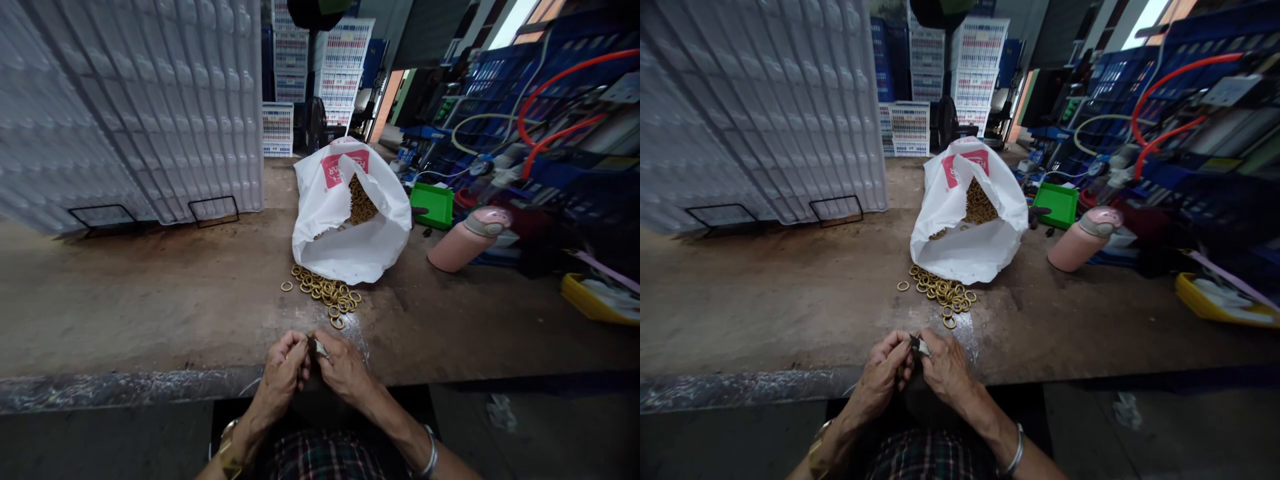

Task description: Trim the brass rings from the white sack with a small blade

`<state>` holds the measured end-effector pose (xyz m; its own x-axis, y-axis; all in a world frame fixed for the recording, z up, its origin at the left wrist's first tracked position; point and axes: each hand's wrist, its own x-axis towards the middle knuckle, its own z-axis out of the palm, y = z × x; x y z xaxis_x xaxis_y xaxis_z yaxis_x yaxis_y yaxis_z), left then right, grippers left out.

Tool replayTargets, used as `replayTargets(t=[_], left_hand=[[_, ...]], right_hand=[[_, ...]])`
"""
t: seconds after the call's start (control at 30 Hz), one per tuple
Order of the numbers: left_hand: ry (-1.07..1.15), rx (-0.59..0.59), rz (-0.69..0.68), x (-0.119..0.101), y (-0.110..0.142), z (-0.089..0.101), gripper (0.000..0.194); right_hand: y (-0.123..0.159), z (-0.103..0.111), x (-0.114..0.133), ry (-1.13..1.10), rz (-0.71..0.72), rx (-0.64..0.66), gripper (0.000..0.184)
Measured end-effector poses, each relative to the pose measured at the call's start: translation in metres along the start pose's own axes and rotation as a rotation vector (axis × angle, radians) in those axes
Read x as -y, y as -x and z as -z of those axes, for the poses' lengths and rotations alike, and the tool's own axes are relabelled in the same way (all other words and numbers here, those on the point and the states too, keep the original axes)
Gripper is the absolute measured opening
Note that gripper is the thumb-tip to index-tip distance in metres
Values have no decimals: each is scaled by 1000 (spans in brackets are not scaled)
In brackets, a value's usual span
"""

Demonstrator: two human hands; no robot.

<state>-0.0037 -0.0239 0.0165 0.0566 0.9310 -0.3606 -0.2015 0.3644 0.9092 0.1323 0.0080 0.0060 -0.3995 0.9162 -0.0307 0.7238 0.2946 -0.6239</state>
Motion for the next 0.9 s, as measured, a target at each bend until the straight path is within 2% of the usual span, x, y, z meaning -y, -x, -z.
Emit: replayTargets(t=[0.17,0.3,0.37,0.47,0.57,0.63,0.9], left_hand=[[-64,-28,-28,-1,1,0,47],[-34,24,-28,-2,8,2,44],[20,89,4,-3,13,3,41],[183,177,45,-5,16,2,34],[362,171,81,-4,11,1,34],[392,153,98,-1,6,1,36],[437,156,130,0,2,1,24]], right_hand=[[1,4,9,160,17,68,32],[1,10,7,220,3,97,32],[1,12,-1,249,-55,63,28],[1,17,-18,288,-164,-67,26],[0,24,-32,297,-227,-231,22],[-1,26,-38,303,-243,-289,16],[-9,20,-36,321,-231,-256,14]])
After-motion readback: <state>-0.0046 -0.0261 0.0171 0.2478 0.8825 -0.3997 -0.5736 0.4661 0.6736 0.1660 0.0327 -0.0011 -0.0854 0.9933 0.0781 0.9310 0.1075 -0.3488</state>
